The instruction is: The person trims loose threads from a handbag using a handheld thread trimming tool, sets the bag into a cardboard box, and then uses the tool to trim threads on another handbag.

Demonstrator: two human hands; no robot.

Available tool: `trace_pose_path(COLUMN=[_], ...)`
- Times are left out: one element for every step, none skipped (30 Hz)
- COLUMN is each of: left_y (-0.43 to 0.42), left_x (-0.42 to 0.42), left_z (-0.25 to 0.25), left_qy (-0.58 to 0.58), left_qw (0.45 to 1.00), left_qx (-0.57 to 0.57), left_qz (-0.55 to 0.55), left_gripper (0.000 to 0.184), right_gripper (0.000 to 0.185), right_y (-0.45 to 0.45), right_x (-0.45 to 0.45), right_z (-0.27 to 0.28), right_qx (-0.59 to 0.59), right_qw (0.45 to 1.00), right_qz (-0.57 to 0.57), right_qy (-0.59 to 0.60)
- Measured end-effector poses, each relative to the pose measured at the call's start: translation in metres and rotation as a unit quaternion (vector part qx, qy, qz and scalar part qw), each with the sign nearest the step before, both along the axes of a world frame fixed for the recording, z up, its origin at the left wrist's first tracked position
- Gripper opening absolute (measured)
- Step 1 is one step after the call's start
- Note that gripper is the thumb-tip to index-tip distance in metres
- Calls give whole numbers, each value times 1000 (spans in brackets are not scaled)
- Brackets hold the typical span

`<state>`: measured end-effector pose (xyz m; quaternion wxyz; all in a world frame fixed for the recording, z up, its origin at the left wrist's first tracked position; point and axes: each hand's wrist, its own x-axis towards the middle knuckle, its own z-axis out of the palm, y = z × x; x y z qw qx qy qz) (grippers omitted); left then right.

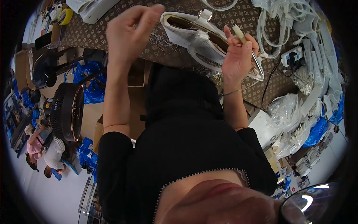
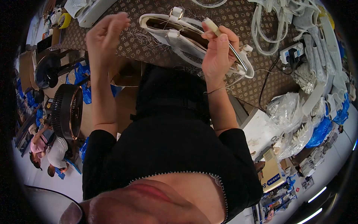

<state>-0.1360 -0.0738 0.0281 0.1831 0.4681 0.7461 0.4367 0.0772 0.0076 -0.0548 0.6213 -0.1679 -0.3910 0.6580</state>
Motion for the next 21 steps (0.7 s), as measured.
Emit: trace_pose_path(left_y=[4, 10, 15, 17, 16, 15, 14, 13, 11, 8, 7, 7, 7, 4, 0, -5, -13, -23, -31, -36, -42], left_x=[9, 15, 22, 34, 38, 41, 43, 43, 41, 38, 36, 34, 32, 31, 32, 32, 31, 30, 30, 32, 38], left_z=[1, -8, -23, -32, -34, -34, -34, -35, -36, -37, -38, -41, -42, -43, -42, -41, -40, -38, -36, -33, -30], left_qy=[-7, 49, 104, 113, 113, 48, -18, -18, -4, 11, 12, 18, 24, 22, 35, 47, 47, -27, -100, -116, -119], left_qw=[999, 991, 974, 974, 974, 979, 980, 978, 975, 971, 970, 966, 962, 962, 960, 958, 958, 956, 946, 939, 939], left_qx=[21, 48, 74, 73, 74, 46, 17, 16, 24, 32, 31, 40, 49, 48, 70, 91, 89, 34, -22, -69, -73], left_qz=[-49, -117, -185, -183, -184, -192, -200, -205, -222, -238, -240, -255, -269, -269, -269, -269, -270, -290, -308, -316, -315], left_gripper=[29, 34, 39, 45, 45, 45, 45, 45, 38, 31, 31, 30, 29, 29, 29, 29, 29, 27, 24, 22, 22], right_gripper=[19, 20, 22, 22, 23, 25, 25, 27, 29, 33, 33, 33, 32, 32, 32, 32, 31, 31, 31, 31, 30], right_y=[0, 0, 0, 0, 0, 1, 3, 6, 9, 7, 6, 5, 6, 6, 6, 7, 8, 9, 10, 11, 10], right_x=[-1, -3, -5, -7, -10, -14, -18, -22, -29, -39, -39, -40, -41, -41, -42, -43, -43, -44, -45, -45, -46], right_z=[2, 4, 7, 12, 19, 26, 31, 35, 43, 54, 54, 54, 54, 54, 53, 52, 51, 49, 48, 45, 43], right_qx=[1, -4, -8, -7, -31, -55, -56, 27, 109, 137, 136, 120, 105, 88, 72, 56, 38, 20, 3, -16, -36], right_qw=[1000, 1000, 999, 999, 997, 992, 992, 981, 957, 951, 951, 950, 947, 944, 940, 936, 932, 927, 922, 916, 909], right_qz=[1, -6, -12, -12, -12, -14, -19, -1, 18, 34, 32, 41, 51, 63, 74, 86, 96, 106, 115, 126, 139], right_qy=[0, -20, -40, -39, -76, -111, -111, -190, -268, -276, -275, -287, -299, -312, -324, -337, -348, -359, -370, -380, -392])
